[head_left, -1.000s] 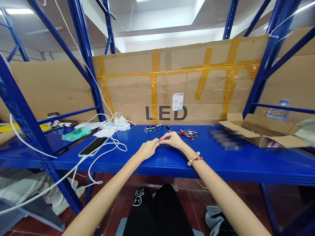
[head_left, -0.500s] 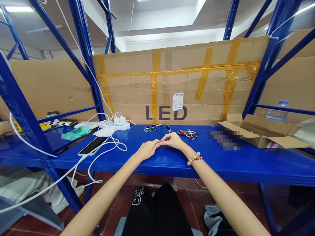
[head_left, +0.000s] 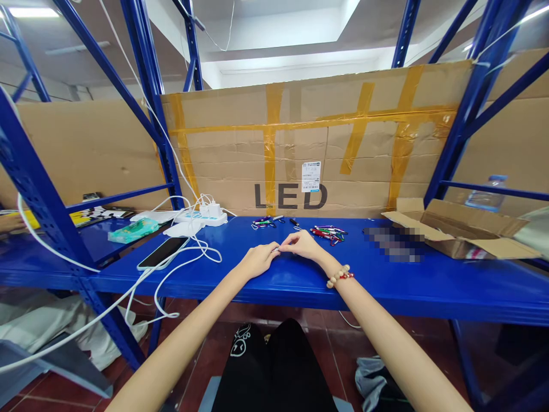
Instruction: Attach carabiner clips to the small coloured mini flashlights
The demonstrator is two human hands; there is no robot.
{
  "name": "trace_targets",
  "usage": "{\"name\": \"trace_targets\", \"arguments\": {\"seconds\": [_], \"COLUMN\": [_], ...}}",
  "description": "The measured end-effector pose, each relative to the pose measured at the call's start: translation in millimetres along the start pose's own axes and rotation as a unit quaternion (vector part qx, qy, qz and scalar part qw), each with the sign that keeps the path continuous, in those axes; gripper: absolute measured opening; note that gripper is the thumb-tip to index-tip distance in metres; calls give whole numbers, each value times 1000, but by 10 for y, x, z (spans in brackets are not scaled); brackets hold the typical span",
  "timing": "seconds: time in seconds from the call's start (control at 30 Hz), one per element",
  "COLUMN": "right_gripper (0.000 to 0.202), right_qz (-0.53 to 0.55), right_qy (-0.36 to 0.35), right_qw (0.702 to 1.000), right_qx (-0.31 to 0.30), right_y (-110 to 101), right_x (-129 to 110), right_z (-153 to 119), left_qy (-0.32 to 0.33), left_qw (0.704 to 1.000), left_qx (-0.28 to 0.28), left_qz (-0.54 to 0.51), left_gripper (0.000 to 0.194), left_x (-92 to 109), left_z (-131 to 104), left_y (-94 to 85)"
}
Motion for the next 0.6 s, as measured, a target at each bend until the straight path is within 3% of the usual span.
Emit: {"name": "trace_targets", "arguments": {"seconds": [0.6], "right_gripper": [41], "right_qz": [13], "right_qy": [34], "right_qw": [998], "right_qx": [-61], "right_y": [0], "right_x": [8], "right_z": [-11], "left_qy": [6], "left_qw": [1000], "left_qx": [5], "left_qz": [-8], "left_gripper": [23], "left_x": [20], "left_z": [-12], "left_y": [-13]}}
Point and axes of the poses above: each hand's wrist, its own z-axis towards the middle knuckle, its own y-axis out of the palm, x = y × z, the point moved 2 cm from there along z, towards the middle knuckle, and after that the axes turned 14 degrees about x, right-handed, at the moved point
